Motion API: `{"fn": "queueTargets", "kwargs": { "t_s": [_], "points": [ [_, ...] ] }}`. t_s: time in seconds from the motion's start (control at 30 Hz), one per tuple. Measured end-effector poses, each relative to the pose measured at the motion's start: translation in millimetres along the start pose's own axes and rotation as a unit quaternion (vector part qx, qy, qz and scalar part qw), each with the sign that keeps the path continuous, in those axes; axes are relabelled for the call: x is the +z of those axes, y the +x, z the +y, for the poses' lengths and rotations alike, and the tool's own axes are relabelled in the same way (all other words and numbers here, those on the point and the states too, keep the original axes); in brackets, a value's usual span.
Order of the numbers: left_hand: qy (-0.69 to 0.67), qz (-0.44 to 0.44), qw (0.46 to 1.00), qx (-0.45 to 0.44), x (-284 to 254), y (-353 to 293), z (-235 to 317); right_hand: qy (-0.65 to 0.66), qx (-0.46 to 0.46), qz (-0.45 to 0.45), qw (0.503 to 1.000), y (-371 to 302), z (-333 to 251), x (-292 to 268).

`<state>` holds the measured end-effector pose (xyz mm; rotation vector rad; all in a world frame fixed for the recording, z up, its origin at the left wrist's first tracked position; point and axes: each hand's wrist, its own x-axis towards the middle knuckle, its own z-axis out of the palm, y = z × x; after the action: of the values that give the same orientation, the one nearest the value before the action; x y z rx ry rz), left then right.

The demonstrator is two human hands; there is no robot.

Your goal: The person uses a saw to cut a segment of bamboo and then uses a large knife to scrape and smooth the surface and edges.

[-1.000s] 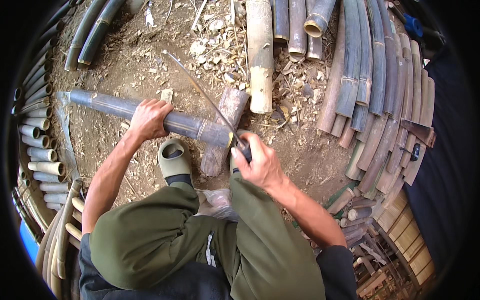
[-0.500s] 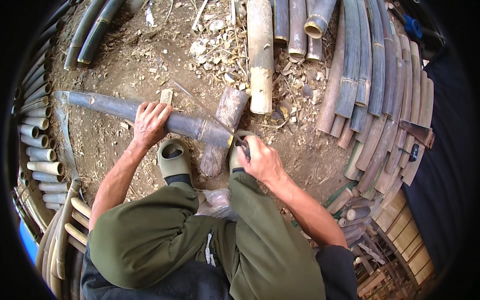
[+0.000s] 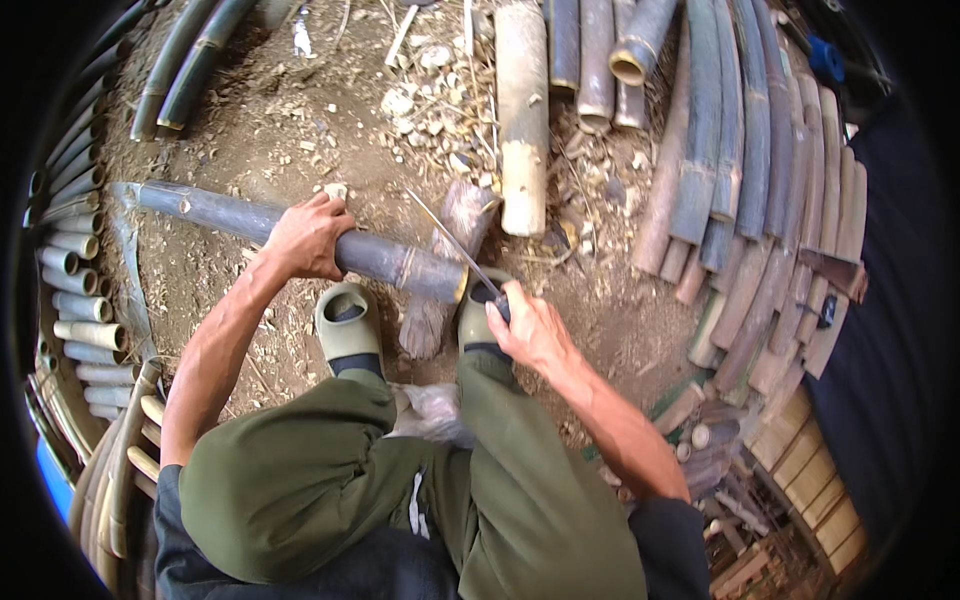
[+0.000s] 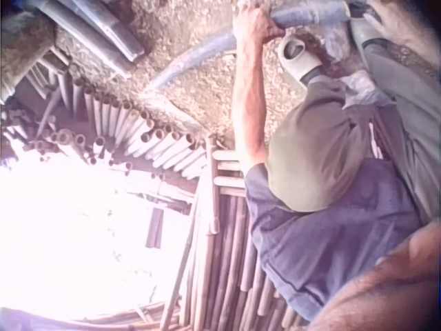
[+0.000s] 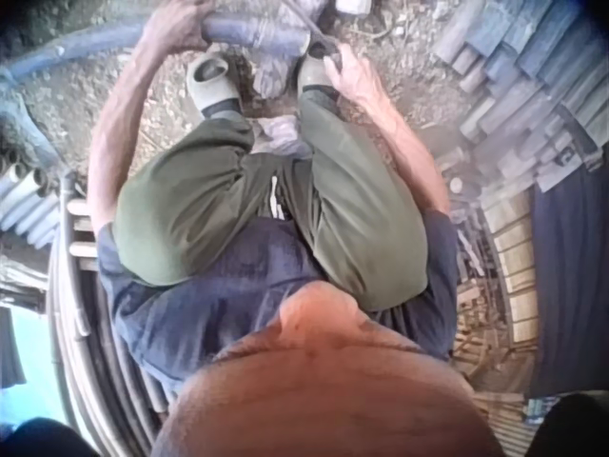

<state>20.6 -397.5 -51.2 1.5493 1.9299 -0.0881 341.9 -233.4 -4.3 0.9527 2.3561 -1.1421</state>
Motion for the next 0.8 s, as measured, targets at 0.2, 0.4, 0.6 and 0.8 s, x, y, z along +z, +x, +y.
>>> {"fn": "queueTargets", "kwargs": {
  "t_s": [0.2,0.4,0.6,0.8],
  "points": [
    [0.029,0.077,0.997,-0.008,19.3,-15.4,8.7,0.081,-0.233,0.203,0.947,-7.3,-38.3,-7.0],
    [0.025,0.158,0.987,0.023,32.7,-18.8,12.5,0.017,-0.054,0.034,0.998,1.5,-3.7,-0.1],
    [0.046,0.175,0.983,0.023,38.2,-18.3,4.2,-0.009,-0.224,0.175,0.959,-3.0,-22.7,6.5],
    [0.049,0.232,0.971,0.026,42.7,-17.5,1.3,0.047,-0.088,0.059,0.993,0.4,-25.1,-8.2]
  ]
}}
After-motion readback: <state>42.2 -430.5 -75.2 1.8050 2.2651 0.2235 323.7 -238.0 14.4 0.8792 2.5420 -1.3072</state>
